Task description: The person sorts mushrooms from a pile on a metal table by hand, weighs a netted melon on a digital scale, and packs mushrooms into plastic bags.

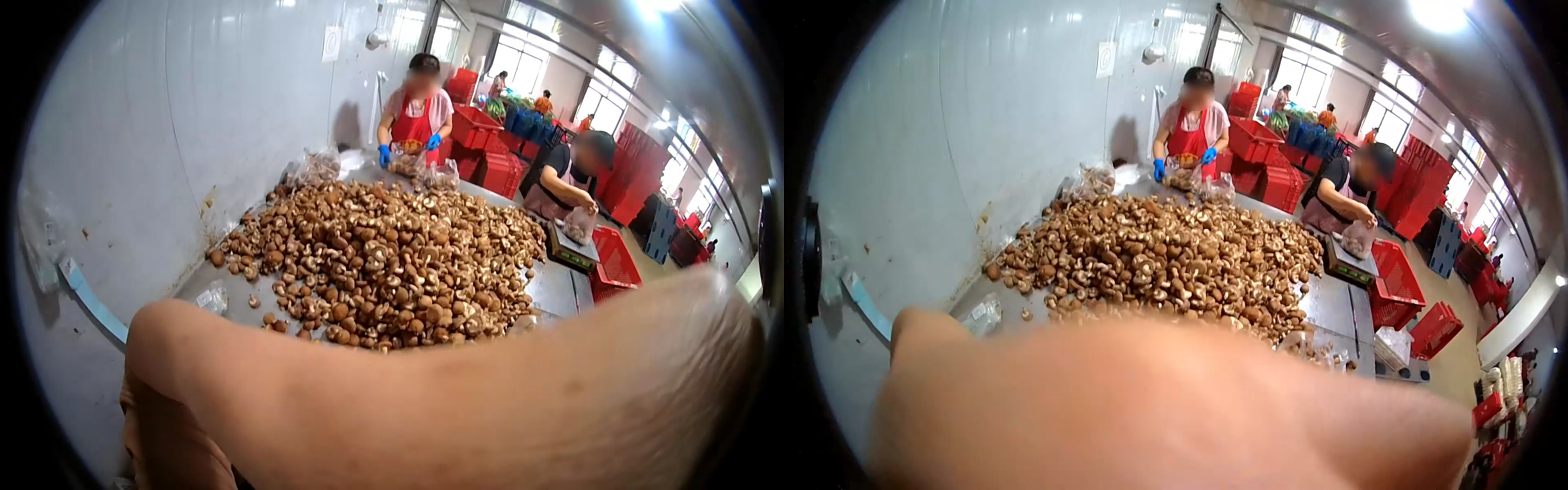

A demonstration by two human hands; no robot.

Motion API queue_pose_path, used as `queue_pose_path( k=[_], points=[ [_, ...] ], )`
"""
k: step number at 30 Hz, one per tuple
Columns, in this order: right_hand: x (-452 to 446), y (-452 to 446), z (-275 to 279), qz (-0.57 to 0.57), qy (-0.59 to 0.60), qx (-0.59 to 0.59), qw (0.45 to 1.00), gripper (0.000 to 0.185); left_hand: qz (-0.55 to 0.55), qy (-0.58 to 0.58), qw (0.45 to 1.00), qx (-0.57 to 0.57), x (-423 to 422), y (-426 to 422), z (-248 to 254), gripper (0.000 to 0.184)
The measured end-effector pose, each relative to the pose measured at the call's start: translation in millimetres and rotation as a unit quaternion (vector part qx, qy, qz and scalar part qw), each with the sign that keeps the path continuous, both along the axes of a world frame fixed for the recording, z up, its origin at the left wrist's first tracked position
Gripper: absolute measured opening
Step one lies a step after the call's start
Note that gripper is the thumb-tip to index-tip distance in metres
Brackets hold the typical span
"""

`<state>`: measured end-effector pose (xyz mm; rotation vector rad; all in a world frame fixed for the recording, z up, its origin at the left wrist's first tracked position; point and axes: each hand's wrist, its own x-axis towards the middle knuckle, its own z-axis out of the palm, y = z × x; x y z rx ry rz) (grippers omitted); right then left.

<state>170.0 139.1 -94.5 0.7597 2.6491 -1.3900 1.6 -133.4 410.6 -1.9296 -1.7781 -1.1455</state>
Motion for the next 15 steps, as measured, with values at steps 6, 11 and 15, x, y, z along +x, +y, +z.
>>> queue_pose_path(
  k=[6,11,15],
  points=[
    [-3.8,0.2,-2.8,0.010,-0.006,0.002,1.000,0.039,-0.028,0.004,1.000,0.006,3.6,6.1,1.4,0.049],
    [-7.7,5.1,-1.3,0.014,-0.001,0.002,1.000,0.040,-0.057,0.008,0.998,0.004,5.0,18.5,4.8,0.048],
    [-0.9,4.0,0.1,0.020,-0.006,0.001,1.000,0.041,-0.089,0.004,0.996,0.007,7.6,27.9,8.1,0.048]
  ],
)
